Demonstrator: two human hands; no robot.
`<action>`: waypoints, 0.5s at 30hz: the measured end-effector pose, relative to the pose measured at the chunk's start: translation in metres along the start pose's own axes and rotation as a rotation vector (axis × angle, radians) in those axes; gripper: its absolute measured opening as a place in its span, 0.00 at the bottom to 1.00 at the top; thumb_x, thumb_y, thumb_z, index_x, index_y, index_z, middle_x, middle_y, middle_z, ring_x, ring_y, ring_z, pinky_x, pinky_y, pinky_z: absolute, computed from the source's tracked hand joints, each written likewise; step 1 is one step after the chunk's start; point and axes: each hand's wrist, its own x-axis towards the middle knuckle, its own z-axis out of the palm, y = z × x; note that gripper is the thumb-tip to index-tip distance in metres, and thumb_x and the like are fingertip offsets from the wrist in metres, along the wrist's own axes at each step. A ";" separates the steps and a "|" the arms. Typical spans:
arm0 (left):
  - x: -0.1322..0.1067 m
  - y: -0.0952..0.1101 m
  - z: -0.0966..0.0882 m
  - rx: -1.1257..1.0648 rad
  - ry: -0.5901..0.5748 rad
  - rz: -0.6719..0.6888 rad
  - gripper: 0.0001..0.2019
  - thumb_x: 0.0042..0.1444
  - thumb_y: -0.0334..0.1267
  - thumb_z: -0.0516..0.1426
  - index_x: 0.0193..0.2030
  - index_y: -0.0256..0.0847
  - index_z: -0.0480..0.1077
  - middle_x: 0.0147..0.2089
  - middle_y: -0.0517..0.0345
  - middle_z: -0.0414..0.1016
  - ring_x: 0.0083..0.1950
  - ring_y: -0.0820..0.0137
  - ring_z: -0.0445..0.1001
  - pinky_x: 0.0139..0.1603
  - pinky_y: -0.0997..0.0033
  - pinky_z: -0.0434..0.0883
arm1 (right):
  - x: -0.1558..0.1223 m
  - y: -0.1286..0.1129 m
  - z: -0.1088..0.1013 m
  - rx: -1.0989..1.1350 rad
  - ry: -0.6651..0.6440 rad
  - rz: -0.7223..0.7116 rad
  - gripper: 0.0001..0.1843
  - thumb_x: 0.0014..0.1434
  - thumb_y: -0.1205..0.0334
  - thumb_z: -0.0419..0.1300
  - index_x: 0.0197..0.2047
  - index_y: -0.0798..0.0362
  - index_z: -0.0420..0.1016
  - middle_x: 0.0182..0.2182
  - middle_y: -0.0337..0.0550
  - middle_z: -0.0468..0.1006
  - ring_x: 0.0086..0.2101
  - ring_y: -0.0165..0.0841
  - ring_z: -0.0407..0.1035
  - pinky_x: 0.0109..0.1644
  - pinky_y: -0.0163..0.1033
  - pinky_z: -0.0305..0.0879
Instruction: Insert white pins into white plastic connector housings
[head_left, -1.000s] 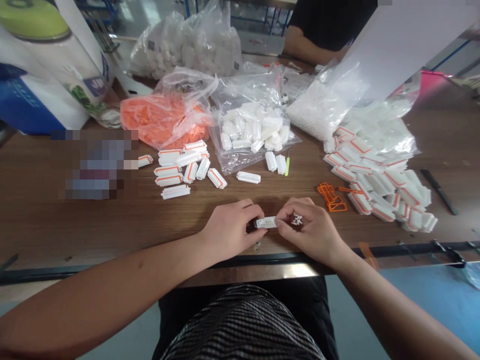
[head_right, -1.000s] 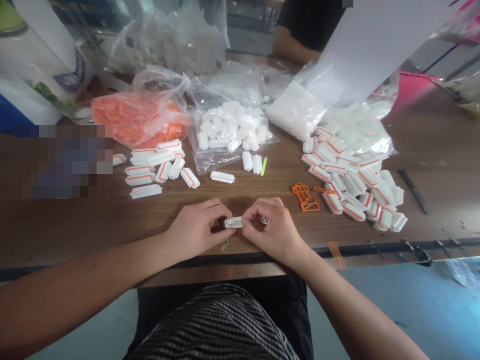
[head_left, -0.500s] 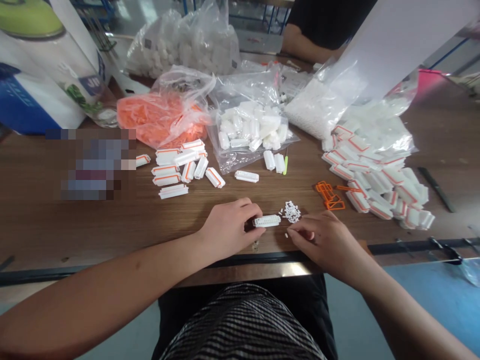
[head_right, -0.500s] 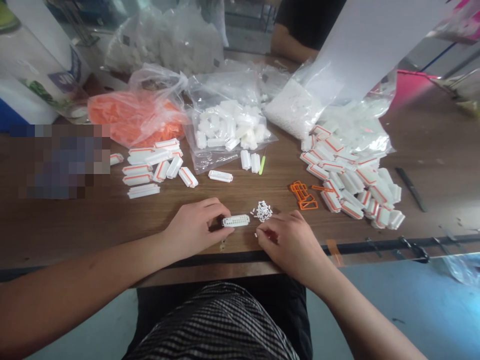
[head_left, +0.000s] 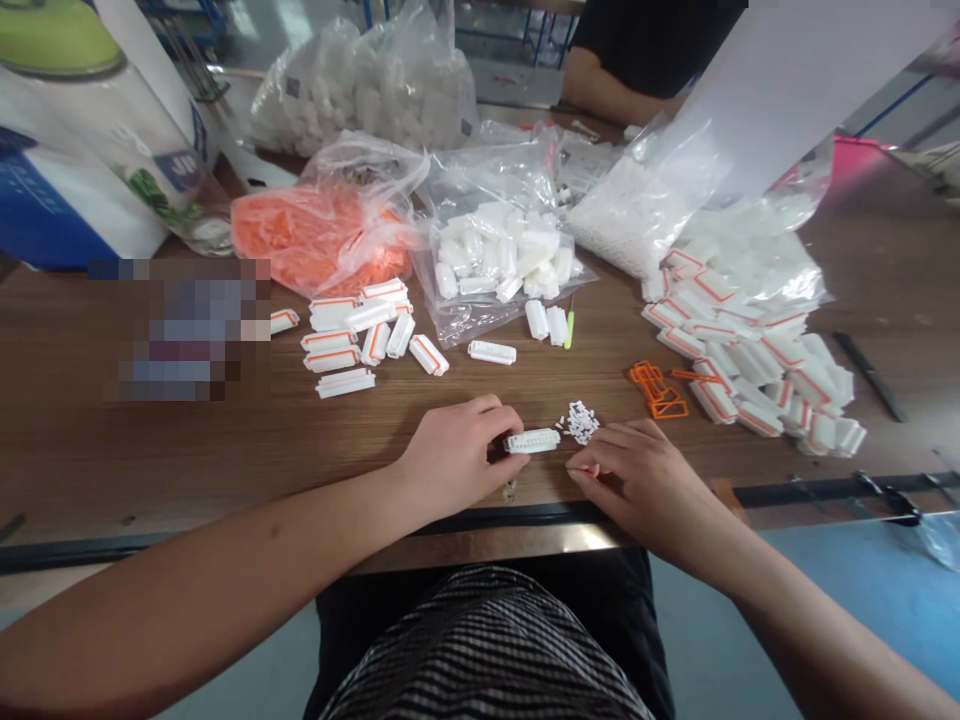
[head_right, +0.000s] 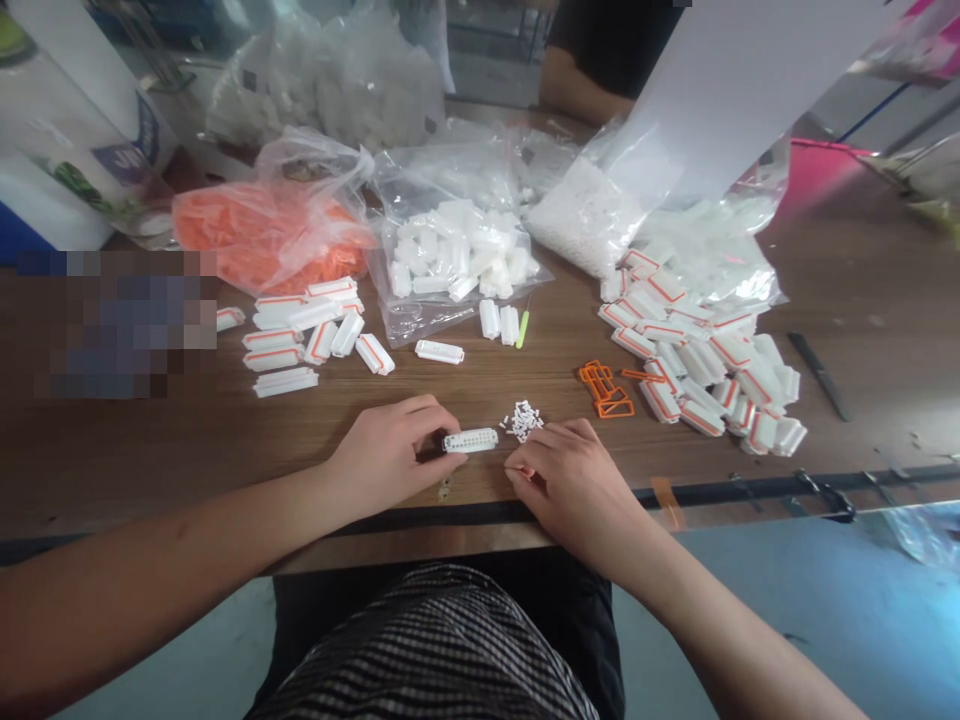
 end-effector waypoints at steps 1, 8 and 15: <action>0.000 0.000 0.000 -0.003 -0.004 -0.002 0.06 0.56 0.38 0.62 0.39 0.41 0.72 0.36 0.63 0.73 0.30 0.74 0.69 0.33 0.73 0.66 | 0.001 -0.001 -0.001 0.032 0.000 0.016 0.12 0.63 0.66 0.56 0.27 0.51 0.70 0.25 0.36 0.74 0.28 0.31 0.67 0.39 0.41 0.55; -0.001 0.000 0.001 -0.033 0.014 -0.009 0.06 0.55 0.38 0.63 0.39 0.42 0.73 0.35 0.65 0.73 0.29 0.75 0.69 0.33 0.73 0.65 | 0.020 -0.010 0.002 0.270 0.151 0.135 0.08 0.64 0.63 0.57 0.33 0.50 0.73 0.28 0.37 0.76 0.30 0.31 0.68 0.41 0.40 0.57; -0.001 0.002 0.000 -0.010 0.011 -0.002 0.05 0.56 0.38 0.62 0.38 0.42 0.73 0.35 0.63 0.73 0.32 0.73 0.71 0.33 0.73 0.65 | 0.027 -0.009 0.009 0.191 0.144 0.106 0.09 0.65 0.63 0.56 0.33 0.51 0.74 0.28 0.37 0.75 0.30 0.31 0.68 0.42 0.41 0.55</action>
